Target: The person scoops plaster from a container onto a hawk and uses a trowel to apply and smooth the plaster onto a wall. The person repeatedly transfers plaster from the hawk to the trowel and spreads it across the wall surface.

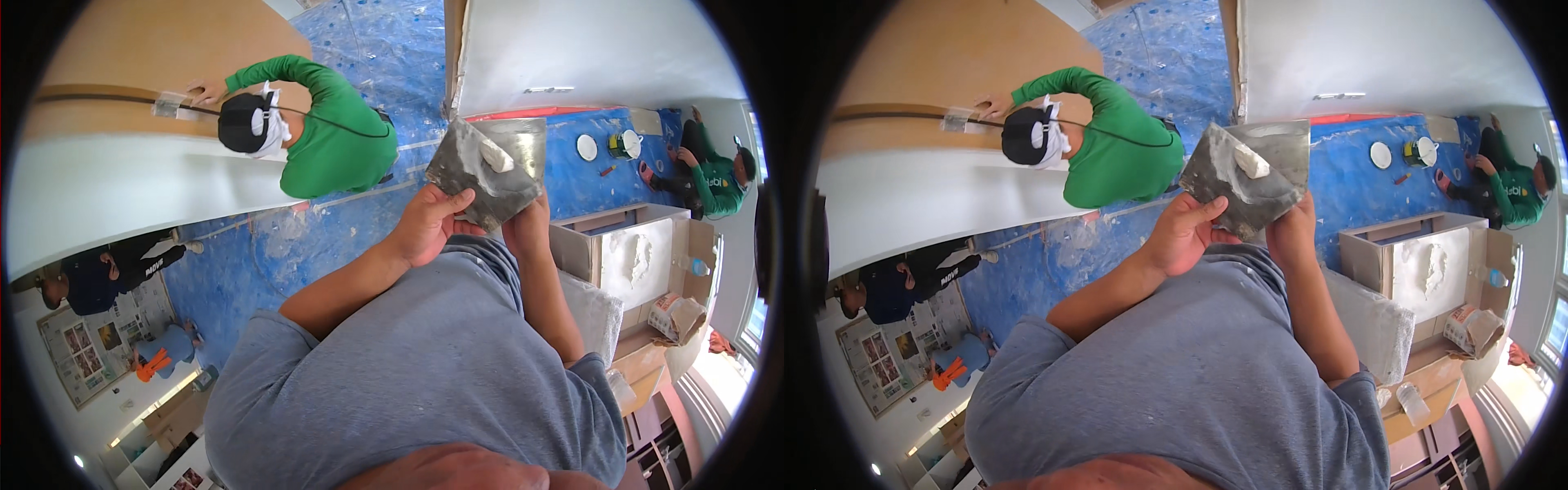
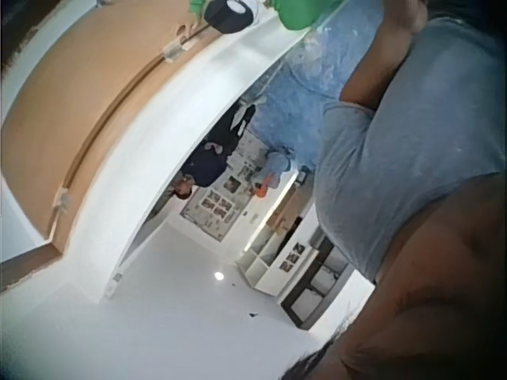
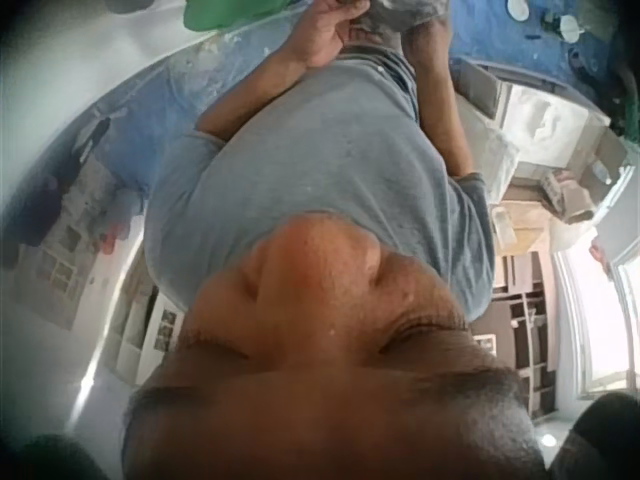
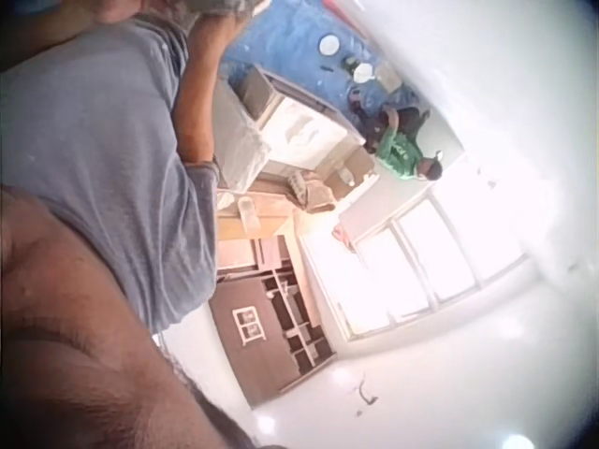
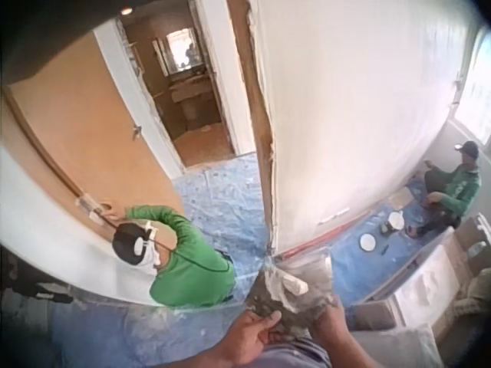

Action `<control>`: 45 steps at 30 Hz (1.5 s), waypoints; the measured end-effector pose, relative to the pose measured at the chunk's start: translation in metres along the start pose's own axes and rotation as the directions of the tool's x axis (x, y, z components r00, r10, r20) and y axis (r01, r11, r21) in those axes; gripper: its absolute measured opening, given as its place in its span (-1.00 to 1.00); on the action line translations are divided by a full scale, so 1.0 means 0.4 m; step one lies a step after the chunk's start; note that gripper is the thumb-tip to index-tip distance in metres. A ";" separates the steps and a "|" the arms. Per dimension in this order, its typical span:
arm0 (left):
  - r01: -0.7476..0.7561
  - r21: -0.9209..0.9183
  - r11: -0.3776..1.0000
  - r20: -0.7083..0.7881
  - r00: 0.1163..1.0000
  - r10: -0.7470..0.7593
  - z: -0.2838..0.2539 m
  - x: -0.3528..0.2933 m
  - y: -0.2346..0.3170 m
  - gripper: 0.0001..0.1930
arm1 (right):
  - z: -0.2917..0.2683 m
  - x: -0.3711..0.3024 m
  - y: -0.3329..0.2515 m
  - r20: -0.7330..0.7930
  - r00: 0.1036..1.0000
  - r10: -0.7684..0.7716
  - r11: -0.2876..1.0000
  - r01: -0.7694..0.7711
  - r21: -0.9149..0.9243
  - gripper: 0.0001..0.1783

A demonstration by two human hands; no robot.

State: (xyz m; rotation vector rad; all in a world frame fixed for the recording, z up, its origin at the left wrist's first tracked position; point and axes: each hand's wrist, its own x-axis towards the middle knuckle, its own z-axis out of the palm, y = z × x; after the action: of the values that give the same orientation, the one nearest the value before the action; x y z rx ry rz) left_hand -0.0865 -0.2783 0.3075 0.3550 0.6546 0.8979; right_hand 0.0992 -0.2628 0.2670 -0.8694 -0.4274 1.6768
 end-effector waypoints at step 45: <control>0.247 0.179 0.952 -0.666 0.743 -0.068 -0.469 -0.070 -0.412 -0.53 | -1.142 0.201 1.120 -0.755 0.451 0.476 0.828 -0.519 0.213 -0.10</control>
State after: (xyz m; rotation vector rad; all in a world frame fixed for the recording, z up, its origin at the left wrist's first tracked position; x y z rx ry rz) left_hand -0.1232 -0.3940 0.0875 0.1993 1.4491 0.7620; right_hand 0.1255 -0.3907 -0.3644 -1.7981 0.4737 1.5786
